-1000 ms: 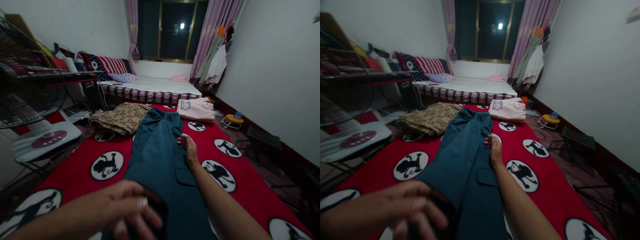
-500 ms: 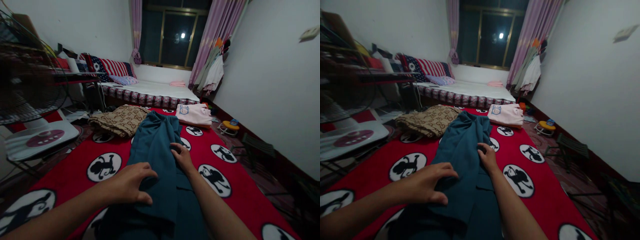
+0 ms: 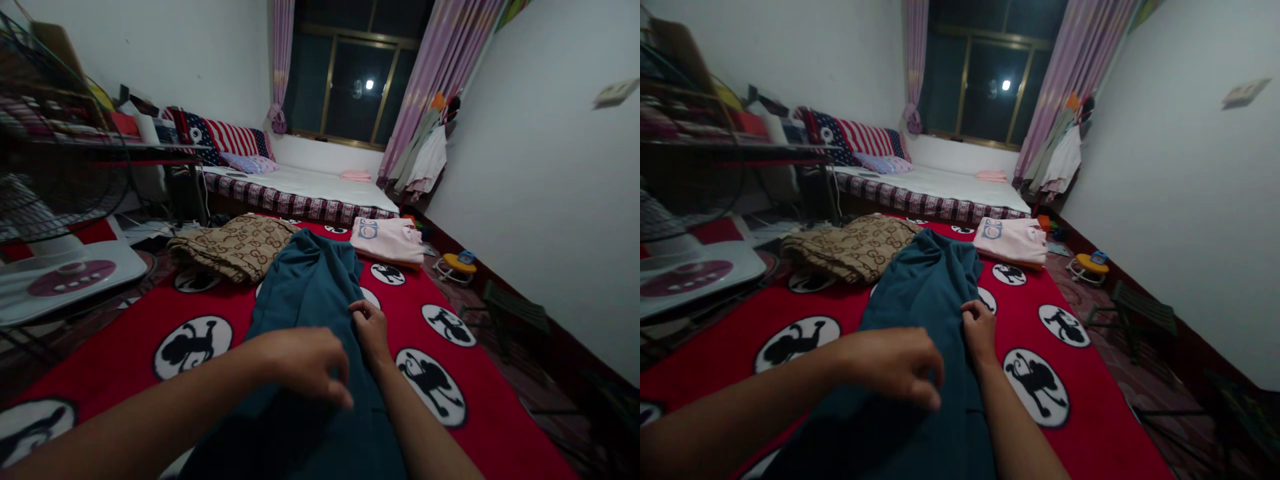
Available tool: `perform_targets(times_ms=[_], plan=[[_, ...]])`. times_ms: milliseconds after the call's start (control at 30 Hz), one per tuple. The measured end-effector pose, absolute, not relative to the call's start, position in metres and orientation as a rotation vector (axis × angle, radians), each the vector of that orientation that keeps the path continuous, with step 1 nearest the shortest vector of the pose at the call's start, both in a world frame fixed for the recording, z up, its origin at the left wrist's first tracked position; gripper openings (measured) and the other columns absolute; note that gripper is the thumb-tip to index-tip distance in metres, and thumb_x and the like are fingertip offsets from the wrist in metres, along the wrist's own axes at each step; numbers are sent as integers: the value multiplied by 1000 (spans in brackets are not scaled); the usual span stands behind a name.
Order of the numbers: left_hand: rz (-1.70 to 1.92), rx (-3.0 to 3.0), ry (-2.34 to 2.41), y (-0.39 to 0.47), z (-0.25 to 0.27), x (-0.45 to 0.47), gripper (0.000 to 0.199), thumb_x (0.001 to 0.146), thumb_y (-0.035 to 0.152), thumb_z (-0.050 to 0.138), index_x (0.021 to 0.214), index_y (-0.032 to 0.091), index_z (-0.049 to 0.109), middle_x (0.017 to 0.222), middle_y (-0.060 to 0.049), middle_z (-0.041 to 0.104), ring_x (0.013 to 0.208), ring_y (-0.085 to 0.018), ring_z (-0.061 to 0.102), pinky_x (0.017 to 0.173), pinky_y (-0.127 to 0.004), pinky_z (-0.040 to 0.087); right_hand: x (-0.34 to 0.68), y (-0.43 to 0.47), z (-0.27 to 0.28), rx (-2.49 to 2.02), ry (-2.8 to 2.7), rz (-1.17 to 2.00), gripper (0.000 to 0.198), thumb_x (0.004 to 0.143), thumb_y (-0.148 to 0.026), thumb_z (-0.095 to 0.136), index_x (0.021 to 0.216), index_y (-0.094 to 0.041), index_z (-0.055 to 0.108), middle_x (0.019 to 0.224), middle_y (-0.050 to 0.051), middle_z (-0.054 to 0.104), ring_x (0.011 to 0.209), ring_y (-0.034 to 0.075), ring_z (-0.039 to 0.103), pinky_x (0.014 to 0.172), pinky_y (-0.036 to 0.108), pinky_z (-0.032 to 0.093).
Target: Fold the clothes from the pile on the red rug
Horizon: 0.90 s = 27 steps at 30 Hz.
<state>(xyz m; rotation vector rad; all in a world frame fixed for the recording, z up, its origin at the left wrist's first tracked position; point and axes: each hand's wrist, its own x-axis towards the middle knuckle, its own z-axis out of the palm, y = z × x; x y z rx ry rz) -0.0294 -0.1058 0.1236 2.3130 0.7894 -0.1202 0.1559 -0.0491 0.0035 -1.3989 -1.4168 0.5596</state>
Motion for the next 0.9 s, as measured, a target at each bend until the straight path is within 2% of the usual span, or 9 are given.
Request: perform_targets(times_ms=[67,133,200,267,400,600,767,800,900], plan=[[321,2424,1172,-76,105,-17,29,87,38,54,100,18,72,92,-8,71,86,-22,66,78,-31,50,157,-50,4,-1403,-1441,500,18,68,-24,45,68,-20,62,64,0,62,63,18,57,62,29,42],[651,2382,1458,-49,79,-5,35,91,30,47,119,14,63,118,-14,64,108,-25,61,93,-35,47,160,-52,4,-1432,-1435,479,18,69,-24,42,64,-21,59,62,0,61,65,19,57,63,29,42],[724,2364,1584,-31,50,3,50,91,31,50,136,10,48,141,-20,47,131,-28,45,106,-40,39,163,-53,2,-1480,-1419,465,18,69,-24,41,60,-22,56,60,0,60,64,19,56,62,29,41],[666,2418,1576,-24,26,9,60,90,41,51,140,10,42,150,-21,34,142,-33,27,112,-47,29,167,-50,1,-1521,-1411,440,19,71,-24,41,61,-23,57,61,0,61,63,20,56,60,29,41],[631,2543,1436,-29,5,10,59,90,54,46,141,25,44,154,-10,31,145,-36,9,115,-56,16,178,-20,11,-1510,-1405,290,20,74,-29,47,80,-21,64,75,4,67,69,21,59,65,31,45],[630,2574,1362,-30,3,9,56,91,58,41,140,33,45,154,-5,33,145,-39,4,115,-60,12,174,75,58,-1597,-1566,114,27,81,-38,49,92,-18,64,93,9,70,86,22,64,81,33,46],[629,2577,1350,-28,1,10,56,91,58,39,140,33,45,153,-5,34,145,-39,6,115,-61,12,153,122,80,-2052,-1732,31,65,79,-62,52,124,-14,53,106,17,69,104,32,63,84,41,46],[629,2575,1345,-28,1,9,56,91,58,40,141,33,44,153,-5,34,145,-39,6,114,-61,12,151,127,81,-2090,-1789,4,65,79,-61,53,123,-14,55,107,18,68,105,33,63,83,41,46],[627,2557,1328,-29,2,9,55,91,57,41,141,34,44,155,-5,31,145,-40,4,114,-63,12,151,139,86,-2141,-1943,-93,40,80,-46,54,103,-17,67,104,16,70,102,32,64,79,37,47]])
